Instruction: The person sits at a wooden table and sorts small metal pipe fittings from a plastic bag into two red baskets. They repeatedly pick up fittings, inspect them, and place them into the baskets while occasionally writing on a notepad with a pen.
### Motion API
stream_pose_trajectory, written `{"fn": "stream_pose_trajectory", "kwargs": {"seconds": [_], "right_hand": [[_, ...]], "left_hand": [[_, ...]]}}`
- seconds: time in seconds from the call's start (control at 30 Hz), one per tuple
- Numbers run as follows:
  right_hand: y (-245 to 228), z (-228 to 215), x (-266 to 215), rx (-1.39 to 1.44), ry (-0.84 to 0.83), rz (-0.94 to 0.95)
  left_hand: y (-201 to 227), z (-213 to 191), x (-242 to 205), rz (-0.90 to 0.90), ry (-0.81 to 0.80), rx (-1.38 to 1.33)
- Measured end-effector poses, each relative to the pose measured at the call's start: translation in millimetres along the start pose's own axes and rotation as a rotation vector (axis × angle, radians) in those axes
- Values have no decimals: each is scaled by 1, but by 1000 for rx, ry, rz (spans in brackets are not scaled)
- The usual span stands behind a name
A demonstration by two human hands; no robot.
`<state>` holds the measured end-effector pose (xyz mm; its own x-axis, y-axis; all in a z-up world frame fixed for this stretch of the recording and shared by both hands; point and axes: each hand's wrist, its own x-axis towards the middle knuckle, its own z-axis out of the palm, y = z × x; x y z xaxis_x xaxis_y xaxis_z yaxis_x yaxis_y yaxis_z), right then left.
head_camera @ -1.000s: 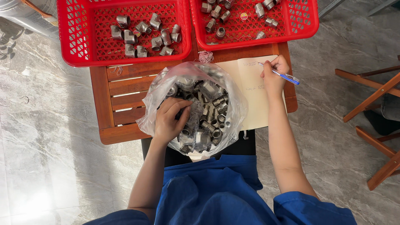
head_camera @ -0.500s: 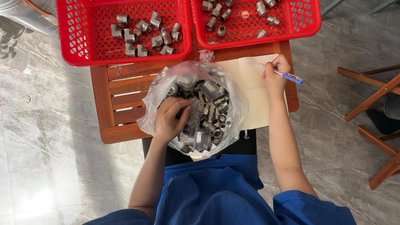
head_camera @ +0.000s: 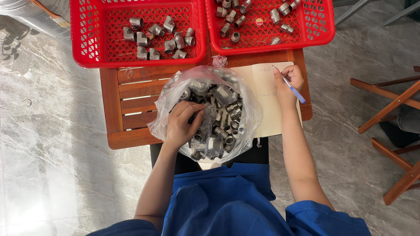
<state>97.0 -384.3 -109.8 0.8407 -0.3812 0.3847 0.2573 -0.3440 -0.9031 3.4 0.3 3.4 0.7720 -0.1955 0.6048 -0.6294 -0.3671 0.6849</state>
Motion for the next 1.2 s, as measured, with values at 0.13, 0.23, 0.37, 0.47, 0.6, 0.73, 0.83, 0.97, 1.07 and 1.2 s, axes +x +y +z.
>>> {"fn": "stream_pose_trajectory", "kwargs": {"seconds": [0.13,0.23,0.37,0.47,0.6,0.73,0.83,0.97,1.07,1.2], "right_hand": [[-28,7,0,-136,-121,-219],[-37,10,2,-319,-208,-458],[-24,9,2,-246,-153,-404],[-19,7,0,-213,-54,-508],[-51,4,-12,-161,30,-788],[-143,26,-68,-168,-203,-833],[-170,44,-96,-268,-587,-793],[-138,53,-117,-721,-651,-708],[-135,53,-124,-758,-648,-724],[-137,48,-132,-824,-654,-725]], "left_hand": [[-1,0,0,13,11,2],[-1,1,-1,15,11,0],[-1,0,-1,21,15,2],[-2,0,-1,23,18,1],[-1,1,-2,33,38,-3],[1,-1,-1,30,32,3],[2,1,0,58,27,8],[1,1,0,28,12,8],[0,1,-1,22,18,16],[1,1,0,24,21,10]]}}
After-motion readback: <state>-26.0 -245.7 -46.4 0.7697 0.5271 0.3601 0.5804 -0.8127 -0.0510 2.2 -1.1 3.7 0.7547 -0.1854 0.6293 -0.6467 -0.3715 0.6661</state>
